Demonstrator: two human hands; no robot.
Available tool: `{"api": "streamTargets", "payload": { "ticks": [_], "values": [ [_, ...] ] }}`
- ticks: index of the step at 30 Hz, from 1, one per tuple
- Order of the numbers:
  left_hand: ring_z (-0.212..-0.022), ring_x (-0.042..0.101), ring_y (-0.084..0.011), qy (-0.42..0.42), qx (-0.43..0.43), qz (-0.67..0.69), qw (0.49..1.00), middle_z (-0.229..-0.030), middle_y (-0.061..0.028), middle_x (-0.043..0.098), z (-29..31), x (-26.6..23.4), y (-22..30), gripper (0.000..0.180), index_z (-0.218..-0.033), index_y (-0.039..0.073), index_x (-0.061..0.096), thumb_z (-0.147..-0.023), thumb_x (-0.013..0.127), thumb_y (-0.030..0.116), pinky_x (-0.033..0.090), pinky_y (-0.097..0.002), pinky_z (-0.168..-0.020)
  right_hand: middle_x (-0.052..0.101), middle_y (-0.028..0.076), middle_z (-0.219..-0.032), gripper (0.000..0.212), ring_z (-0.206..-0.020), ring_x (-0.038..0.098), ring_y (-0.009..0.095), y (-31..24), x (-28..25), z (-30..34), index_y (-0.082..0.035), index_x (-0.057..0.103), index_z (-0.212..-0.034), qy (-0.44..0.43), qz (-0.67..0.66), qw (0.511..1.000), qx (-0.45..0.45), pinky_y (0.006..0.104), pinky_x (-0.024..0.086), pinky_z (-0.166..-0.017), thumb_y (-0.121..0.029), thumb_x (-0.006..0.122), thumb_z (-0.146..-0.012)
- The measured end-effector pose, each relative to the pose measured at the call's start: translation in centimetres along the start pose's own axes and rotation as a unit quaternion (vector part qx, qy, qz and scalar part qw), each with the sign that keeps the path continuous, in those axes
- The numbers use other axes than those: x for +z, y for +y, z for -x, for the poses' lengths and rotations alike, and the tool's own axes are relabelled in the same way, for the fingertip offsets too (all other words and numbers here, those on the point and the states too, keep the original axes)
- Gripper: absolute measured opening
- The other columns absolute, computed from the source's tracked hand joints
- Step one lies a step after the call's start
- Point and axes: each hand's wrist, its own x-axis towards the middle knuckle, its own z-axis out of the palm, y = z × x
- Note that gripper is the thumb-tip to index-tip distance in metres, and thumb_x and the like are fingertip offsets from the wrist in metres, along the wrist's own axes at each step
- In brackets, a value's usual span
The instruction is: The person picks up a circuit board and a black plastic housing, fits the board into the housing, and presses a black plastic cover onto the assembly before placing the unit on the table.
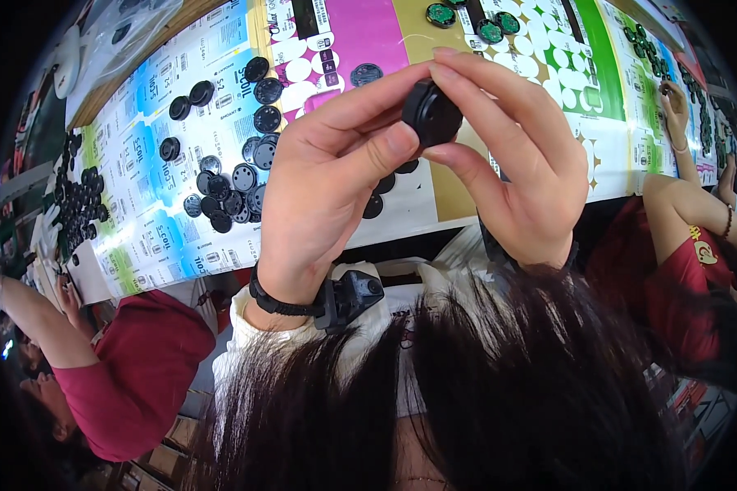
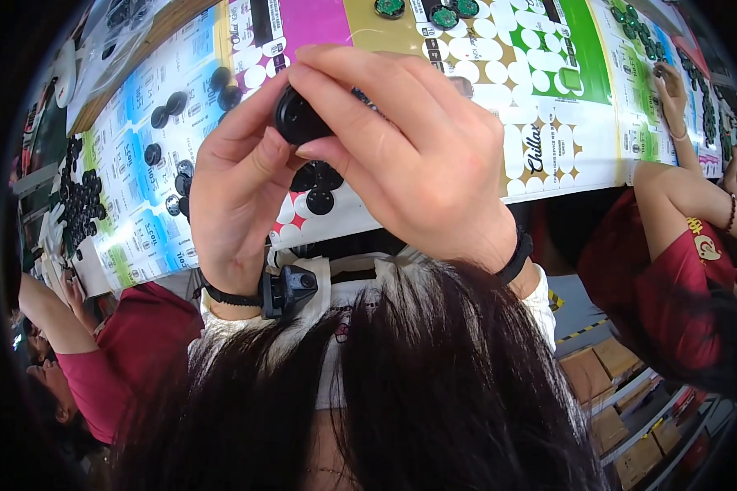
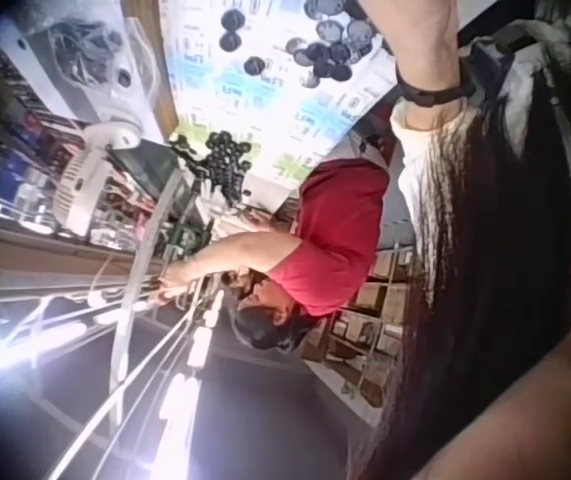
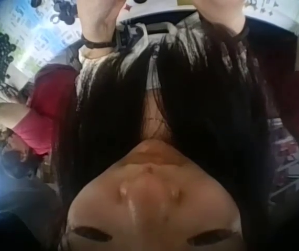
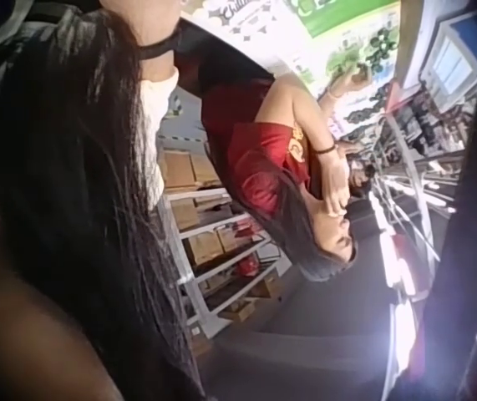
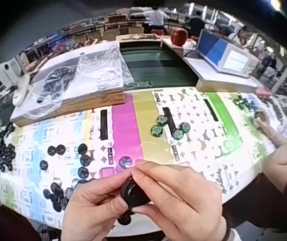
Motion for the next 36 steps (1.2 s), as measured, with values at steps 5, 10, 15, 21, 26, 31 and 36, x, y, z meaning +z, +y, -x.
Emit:
{"api": "streamTargets", "payload": {
  "ticks": [5,10,15,21,26,31,36],
  "values": [
    [-0.1,0.051,-0.0215,-0.004,-0.002,0.011,1.0,-0.109,-0.0131,0.051,0.1,-0.2,-0.1,0.043,-0.118,-0.003,0.041,-0.08,0.054,0.013,0.044,-0.0324,-0.083,0.055,0.015,-0.103,0.045,-0.091,0.055,0.024,0.3,0.3,0.1,0.002,0.054,-0.103,0.004,-0.006,1.0,-0.014,0.0281,0.045,-0.075,-0.005,0.067,-0.061],
    [-0.1,0.051,-0.0214,-0.02,-0.002,0.012,1.0,-0.109,-0.0132,0.051,-0.2,0.3,-0.3,0.043,-0.118,-0.003,0.041,-0.08,0.054,0.014,0.044,-0.0323,-0.083,0.055,0.015,-0.103,0.045,-0.091,0.055,0.025,0.4,-0.4,0.3,0.003,0.054,-0.103,0.011,-0.014,1.0,-0.011,0.0285,0.045,-0.076,-0.005,0.067,-0.061],
    [-0.1,0.051,-0.0215,-0.012,0.009,-0.003,1.0,-0.11,-0.0134,0.051,0.1,0.1,-0.2,0.043,-0.118,-0.003,0.04,-0.08,0.054,0.014,0.044,-0.0318,-0.084,0.055,0.016,-0.103,0.044,-0.09,0.055,0.025,0.4,-0.1,0.1,0.003,0.055,-0.102,0.014,-0.012,0.999,-0.026,0.0288,0.045,-0.075,-0.005,0.067,-0.06],
    [-0.099,0.051,-0.0204,-0.009,0.016,-0.023,1.0,-0.111,-0.0136,0.05,0.3,0.8,-0.2,0.039,-0.118,-0.003,0.041,-0.082,0.051,0.009,0.043,-0.0308,-0.083,0.055,0.016,-0.102,0.042,-0.088,0.056,0.026,-0.1,-0.3,0.5,0.004,0.056,-0.099,0.005,0.008,1.0,0.002,0.0286,0.045,-0.074,-0.005,0.068,-0.059],
    [-0.088,0.053,-0.0149,0.094,0.074,-0.108,0.987,-0.099,-0.0109,0.054,0.6,2.4,-0.6,0.026,-0.108,-0.005,0.047,-0.082,0.046,0.001,0.043,-0.025,-0.076,0.055,0.016,-0.103,0.04,-0.087,0.056,0.025,0.7,1.2,0.8,0.004,0.054,-0.102,0.028,0.018,0.997,-0.075,0.0282,0.046,-0.074,0.0,0.064,-0.063],
    [-0.067,0.056,-0.0103,0.131,0.154,-0.258,0.945,-0.078,-0.0065,0.058,0.2,1.6,-1.6,0.017,-0.092,-0.002,0.055,-0.077,0.046,-0.006,0.045,-0.021,-0.061,0.056,0.012,-0.099,0.033,-0.085,0.055,0.019,-0.7,3.5,2.1,0.004,0.05,-0.107,0.081,-0.305,0.93,0.188,0.0261,0.045,-0.074,0.005,0.053,-0.074],
    [-0.06,0.057,-0.0124,0.11,0.177,-0.446,0.87,-0.072,-0.0092,0.058,0.5,1.2,-1.7,0.018,-0.086,-0.001,0.056,-0.074,0.045,-0.008,0.045,-0.0222,-0.054,0.056,0.008,-0.093,0.025,-0.081,0.055,0.013,-2.0,5.0,3.2,0.003,0.05,-0.103,0.085,-0.444,0.82,0.351,0.0231,0.045,-0.069,0.001,0.052,-0.078]
  ]
}}
